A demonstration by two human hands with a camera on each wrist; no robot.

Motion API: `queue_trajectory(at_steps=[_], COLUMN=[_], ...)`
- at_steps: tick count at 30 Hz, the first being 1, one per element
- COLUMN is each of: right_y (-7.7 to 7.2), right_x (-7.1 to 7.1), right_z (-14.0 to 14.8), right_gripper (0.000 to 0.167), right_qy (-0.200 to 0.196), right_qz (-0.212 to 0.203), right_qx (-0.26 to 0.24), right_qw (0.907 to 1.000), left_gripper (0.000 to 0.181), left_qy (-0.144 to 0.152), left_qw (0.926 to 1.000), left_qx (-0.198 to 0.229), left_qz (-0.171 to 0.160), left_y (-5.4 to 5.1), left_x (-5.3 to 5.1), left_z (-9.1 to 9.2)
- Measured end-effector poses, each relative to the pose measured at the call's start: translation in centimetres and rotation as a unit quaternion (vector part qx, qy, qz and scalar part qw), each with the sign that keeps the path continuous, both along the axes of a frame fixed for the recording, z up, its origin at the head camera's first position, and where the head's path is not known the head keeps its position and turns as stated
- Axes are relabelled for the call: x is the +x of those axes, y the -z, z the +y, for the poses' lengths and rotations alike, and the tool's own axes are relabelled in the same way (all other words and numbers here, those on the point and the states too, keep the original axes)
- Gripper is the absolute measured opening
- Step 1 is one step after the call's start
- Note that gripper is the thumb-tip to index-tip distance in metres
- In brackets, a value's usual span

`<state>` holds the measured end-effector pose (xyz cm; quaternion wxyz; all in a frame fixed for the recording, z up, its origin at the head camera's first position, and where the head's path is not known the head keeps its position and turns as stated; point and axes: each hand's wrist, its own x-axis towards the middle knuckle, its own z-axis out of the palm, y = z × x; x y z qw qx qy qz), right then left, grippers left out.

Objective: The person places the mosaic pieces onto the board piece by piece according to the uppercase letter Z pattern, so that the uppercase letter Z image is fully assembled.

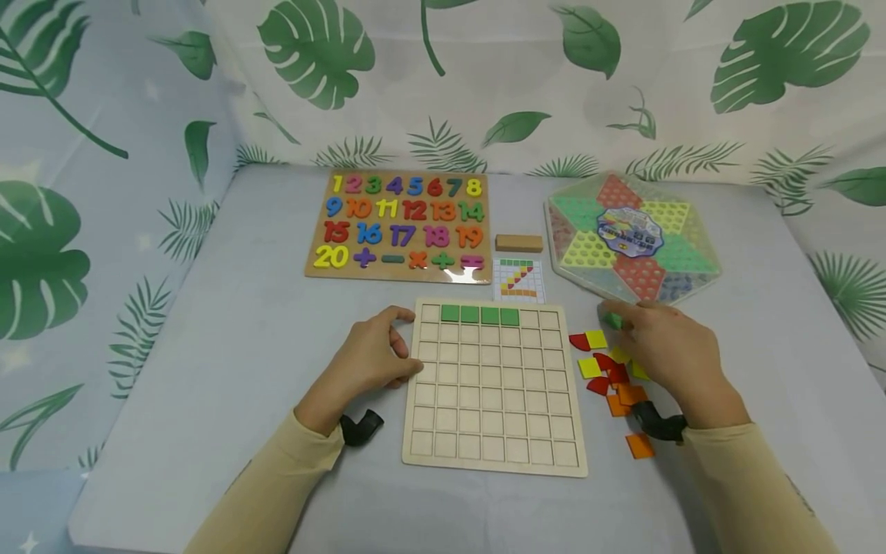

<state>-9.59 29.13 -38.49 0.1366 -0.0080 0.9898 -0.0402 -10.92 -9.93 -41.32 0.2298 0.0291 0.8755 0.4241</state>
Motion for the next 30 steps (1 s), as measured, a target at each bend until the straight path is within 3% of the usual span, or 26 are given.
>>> queue_trajectory(at_steps=[6, 13, 20, 30], right_y=[0.2, 0.3, 0.3, 0.0], right_x=[-0.5, -0.5, -0.5, -1.2], right_z=[-0.3, -0.4, -0.5, -1.4], right_gripper=[0.048, 0.037, 0.035, 0.043], right_qy=[0.012, 0.005, 0.003, -0.004], right_qz=[-0.005, 0.024, 0.036, 0.065], right_qx=[0.007, -0.008, -0.016, -0.029], right_qw=[0.9999, 0.9997, 0.9992, 0.9974], left_gripper=[0.079, 0.079, 0.079, 0.079], left_qy=[0.000, 0.002, 0.001, 0.000], left_qw=[1.0000, 1.0000, 1.0000, 1.0000], left_qx=[-0.002, 0.000, 0.002, 0.004], left_qz=[0.001, 0.005, 0.005, 0.005], left_y=[0.0, -0.1, -0.1, 0.2], left_x=[0.0, 0.0, -0.1, -0.1], left_z=[0.0, -0.1, -0.1, -0.1])
